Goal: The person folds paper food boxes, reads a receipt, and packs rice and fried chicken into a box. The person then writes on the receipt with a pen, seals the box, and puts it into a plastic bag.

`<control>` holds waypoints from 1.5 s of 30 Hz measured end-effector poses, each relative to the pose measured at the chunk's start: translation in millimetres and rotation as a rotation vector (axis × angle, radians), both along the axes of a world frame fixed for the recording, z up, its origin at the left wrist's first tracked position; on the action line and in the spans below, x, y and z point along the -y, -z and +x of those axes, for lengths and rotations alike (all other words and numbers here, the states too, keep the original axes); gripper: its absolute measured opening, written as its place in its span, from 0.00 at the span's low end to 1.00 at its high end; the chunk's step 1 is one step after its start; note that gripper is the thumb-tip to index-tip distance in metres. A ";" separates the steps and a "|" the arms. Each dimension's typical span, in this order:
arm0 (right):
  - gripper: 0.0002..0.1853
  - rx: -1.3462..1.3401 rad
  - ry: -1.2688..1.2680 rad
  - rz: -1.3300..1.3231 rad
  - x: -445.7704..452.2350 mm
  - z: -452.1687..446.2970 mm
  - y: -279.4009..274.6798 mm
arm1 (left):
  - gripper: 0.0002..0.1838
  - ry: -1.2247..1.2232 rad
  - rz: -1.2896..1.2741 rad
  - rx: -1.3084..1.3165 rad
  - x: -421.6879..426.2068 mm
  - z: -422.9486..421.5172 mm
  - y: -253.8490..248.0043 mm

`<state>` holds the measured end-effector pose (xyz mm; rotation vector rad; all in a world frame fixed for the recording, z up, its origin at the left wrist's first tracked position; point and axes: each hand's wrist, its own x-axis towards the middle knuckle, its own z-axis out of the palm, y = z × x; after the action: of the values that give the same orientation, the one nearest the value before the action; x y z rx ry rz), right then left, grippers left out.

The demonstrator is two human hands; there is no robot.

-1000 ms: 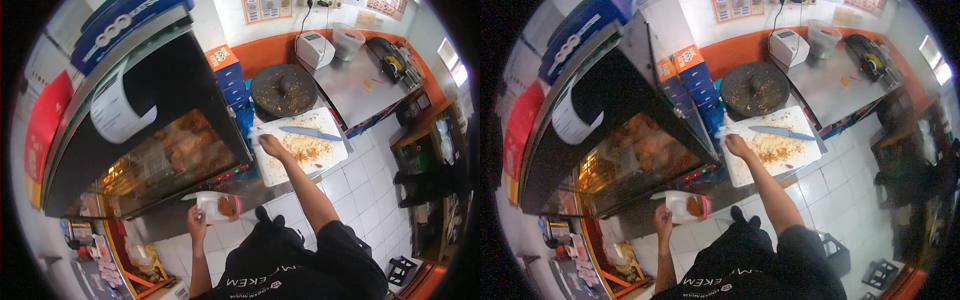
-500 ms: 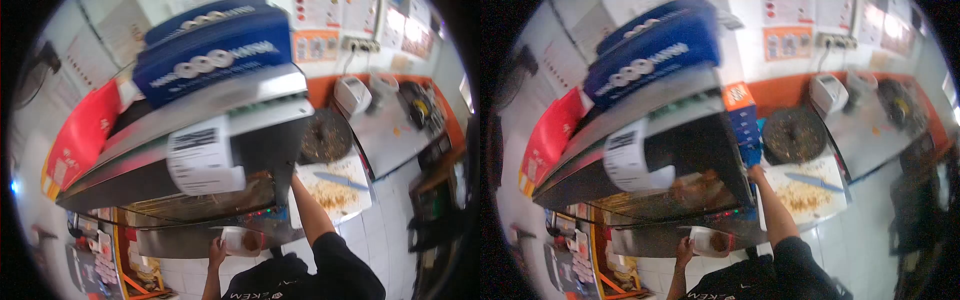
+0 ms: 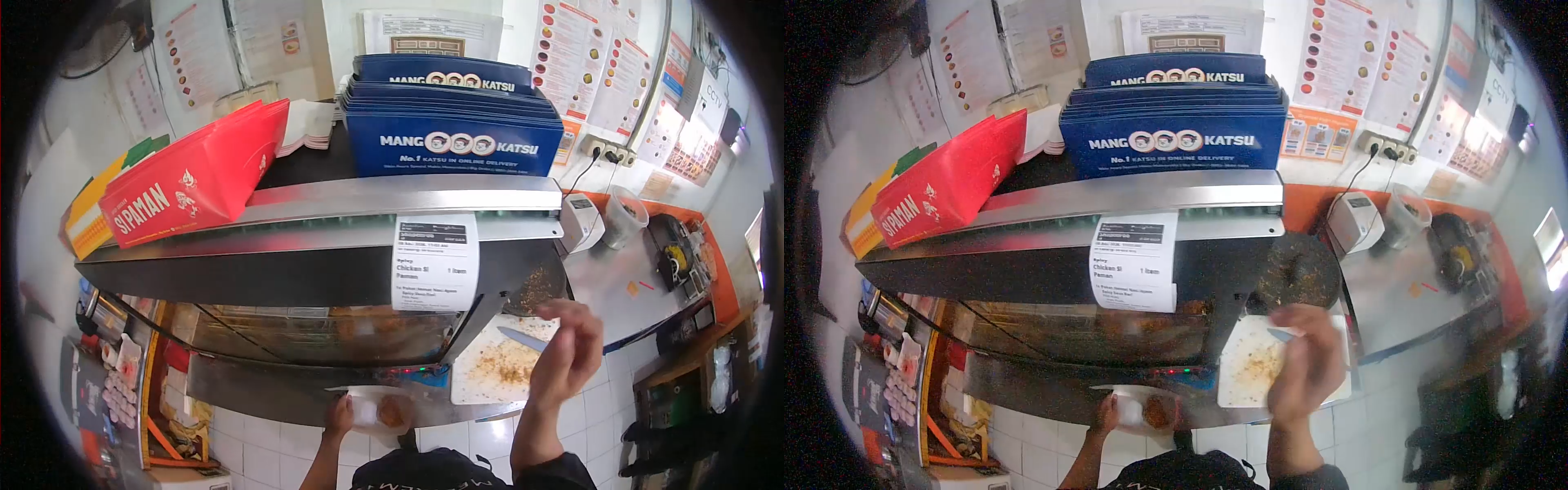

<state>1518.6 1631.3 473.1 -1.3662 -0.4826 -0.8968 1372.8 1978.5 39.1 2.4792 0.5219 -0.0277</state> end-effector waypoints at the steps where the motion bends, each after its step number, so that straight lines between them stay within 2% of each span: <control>1: 0.13 0.039 -0.050 -0.159 -10.8 -10.7 -23.4 | 0.21 0.017 0.000 0.096 4.6 -3.5 -0.5; 3: 0.14 0.085 -0.126 -0.381 -36.9 -15.4 -61.7 | 0.19 0.051 0.007 0.290 12.3 -10.4 -2.7; 4: 0.16 0.089 -0.152 -0.447 -46.4 -13.0 -73.4 | 0.19 0.017 0.046 0.283 18.6 -14.8 -6.6; 6: 0.17 -0.016 -0.304 -0.437 -46.6 -1.4 -72.9 | 0.18 -0.054 0.123 0.265 32.1 -25.9 -15.4; 8: 0.19 -0.140 -0.434 -0.398 -34.7 0.8 -67.1 | 0.18 -0.106 0.071 0.323 35.9 -34.0 -4.5; 10: 0.21 -0.293 -0.533 -0.332 -5.8 -3.6 -58.3 | 0.18 -0.157 0.049 0.339 44.8 -48.4 2.8; 12: 0.23 -0.224 -0.463 -0.386 42.9 -5.1 -39.1 | 0.19 -0.197 0.048 0.309 64.9 -56.2 -4.2; 14: 0.24 -0.328 -0.414 -0.301 101.4 -15.8 -22.1 | 0.20 -0.146 -0.065 0.113 99.4 -54.5 -66.0; 15: 0.26 -0.347 -0.411 -0.255 136.3 -20.3 -10.2 | 0.20 -0.114 -0.058 0.164 106.6 -54.2 -50.5; 16: 0.28 -0.352 -0.373 -0.257 171.6 -28.3 -1.8 | 0.20 -0.129 0.035 0.068 115.3 -57.5 -37.2; 18: 0.30 -0.402 -0.247 -0.239 240.6 -47.9 8.9 | 0.21 -0.068 -0.022 0.045 161.5 -46.4 -67.7; 20: 0.31 -0.427 -0.173 -0.220 308.2 -66.4 15.3 | 0.23 -0.014 -0.140 0.036 211.8 -25.5 -69.2; 21: 0.32 -0.440 -0.103 -0.211 379.2 -80.8 21.8 | 0.26 0.073 -0.242 0.058 297.2 5.5 -118.1; 24: 0.33 -0.496 0.034 -0.224 482.1 -91.3 48.5 | 0.27 0.094 -0.157 0.158 400.7 50.2 -114.6; 26: 0.33 -0.578 0.082 -0.200 539.7 -78.6 82.5 | 0.28 0.157 -0.211 0.057 469.7 83.1 -139.7; 28: 0.32 -0.682 0.085 -0.190 596.2 -57.2 127.9 | 0.28 0.167 -0.352 0.114 537.9 110.6 -153.7; 31: 0.34 -0.705 0.123 -0.465 664.8 -15.9 231.3 | 0.30 0.161 -0.314 0.039 613.4 155.8 -170.1; 34: 0.34 -0.661 0.030 -0.521 705.3 37.7 314.7 | 0.26 0.246 -0.321 0.193 676.4 211.5 -155.8; 37: 0.34 -0.652 -0.013 -0.520 725.8 103.7 357.2 | 0.24 0.228 -0.294 0.171 737.1 281.9 -122.1; 40: 0.31 -0.762 -0.020 -0.551 754.4 178.5 392.7 | 0.23 0.151 -0.270 0.276 800.8 351.3 -71.4; 41: 0.29 -0.838 -0.001 -0.585 763.4 196.8 402.5 | 0.21 0.165 -0.212 0.329 809.8 379.4 -26.6; 42: 0.28 -0.921 0.016 -0.620 771.4 209.2 410.9 | 0.20 0.087 -0.181 0.159 835.4 397.3 -33.8; 43: 0.20 -0.859 0.077 -0.610 780.3 218.4 417.8 | 0.21 0.112 -0.182 0.197 861.2 414.0 -40.6; 45: 0.16 -1.026 0.117 -0.777 797.0 239.1 412.4 | 0.20 0.149 -0.151 0.295 902.2 448.0 -37.3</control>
<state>1757.7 834.3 60.7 -2.3441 0.0870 0.0342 1820.8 1076.3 76.3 2.3148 0.2011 0.2281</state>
